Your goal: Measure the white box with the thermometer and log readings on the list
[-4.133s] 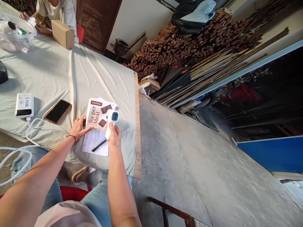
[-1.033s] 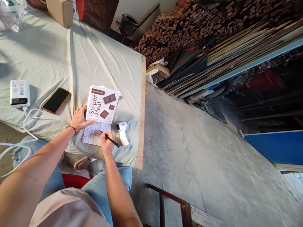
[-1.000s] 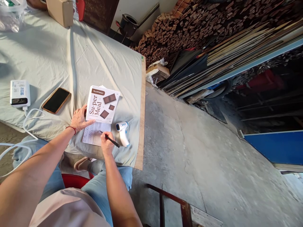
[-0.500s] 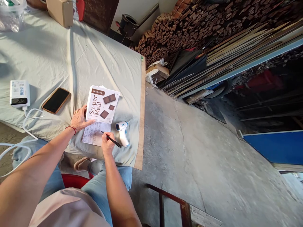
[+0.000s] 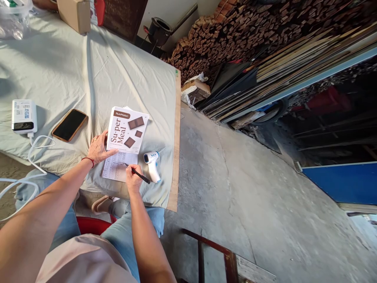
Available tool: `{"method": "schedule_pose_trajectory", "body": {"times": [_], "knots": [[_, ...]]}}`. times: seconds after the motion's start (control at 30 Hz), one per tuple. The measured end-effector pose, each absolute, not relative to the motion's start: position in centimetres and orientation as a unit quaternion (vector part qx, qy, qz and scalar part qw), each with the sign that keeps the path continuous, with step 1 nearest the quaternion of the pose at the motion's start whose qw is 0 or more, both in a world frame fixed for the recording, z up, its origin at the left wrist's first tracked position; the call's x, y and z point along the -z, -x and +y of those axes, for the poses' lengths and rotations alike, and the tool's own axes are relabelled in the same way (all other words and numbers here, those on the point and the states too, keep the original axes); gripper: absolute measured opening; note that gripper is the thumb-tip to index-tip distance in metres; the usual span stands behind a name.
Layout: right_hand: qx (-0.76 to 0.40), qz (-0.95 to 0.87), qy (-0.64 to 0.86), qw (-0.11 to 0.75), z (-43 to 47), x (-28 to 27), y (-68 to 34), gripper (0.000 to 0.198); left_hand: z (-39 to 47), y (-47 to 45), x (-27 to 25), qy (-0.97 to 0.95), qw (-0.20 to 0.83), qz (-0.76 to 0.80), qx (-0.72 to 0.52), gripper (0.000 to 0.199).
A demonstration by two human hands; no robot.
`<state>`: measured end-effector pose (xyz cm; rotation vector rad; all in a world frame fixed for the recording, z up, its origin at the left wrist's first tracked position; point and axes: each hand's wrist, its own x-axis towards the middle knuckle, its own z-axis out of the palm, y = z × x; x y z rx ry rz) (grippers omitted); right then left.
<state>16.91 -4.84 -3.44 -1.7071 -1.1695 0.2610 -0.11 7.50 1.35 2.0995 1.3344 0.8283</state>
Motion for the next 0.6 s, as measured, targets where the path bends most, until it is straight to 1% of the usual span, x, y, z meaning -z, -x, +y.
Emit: {"method": "schedule_pose_trajectory", "body": {"times": [0.13, 0.2, 0.3, 0.37, 0.43, 0.5, 0.57, 0.6], "knots": [[-0.076, -0.506, 0.706, 0.49, -5.2, 3.3, -17.1, 0.025, 7.4, 0.2, -1.5, -0.769, 0.265, 0.498, -0.301, 0.084], [-0.047, -0.521, 0.711, 0.469, -5.6, 3.2, -17.6, 0.026, 7.3, 0.3, -1.5, -0.767, 0.27, 0.5, -0.297, 0.079], [-0.01, -0.55, 0.739, 0.39, -6.3, 3.3, -18.5, 0.032, 7.4, 0.4, -1.5, -0.771, 0.27, 0.494, -0.296, 0.08], [-0.005, -0.573, 0.753, 0.324, -6.6, 3.3, -19.1, 0.039, 7.5, 0.5, -1.3, -0.773, 0.268, 0.491, -0.299, 0.081], [0.0, -0.584, 0.761, 0.281, -6.7, 3.0, -19.8, 0.044, 7.5, 0.5, -1.2, -0.774, 0.269, 0.488, -0.3, 0.082], [0.024, -0.561, 0.786, 0.259, -6.4, 2.4, -20.6, 0.043, 7.6, 0.6, -1.1, -0.776, 0.27, 0.486, -0.299, 0.084], [0.051, -0.495, 0.835, 0.234, -6.0, 1.7, -22.0, 0.042, 7.6, 0.7, -1.2, -0.776, 0.268, 0.486, -0.3, 0.083], [0.051, -0.462, 0.858, 0.217, -5.7, 1.5, -22.8, 0.046, 7.5, 0.7, -1.3, -0.775, 0.267, 0.487, -0.301, 0.082]]}}
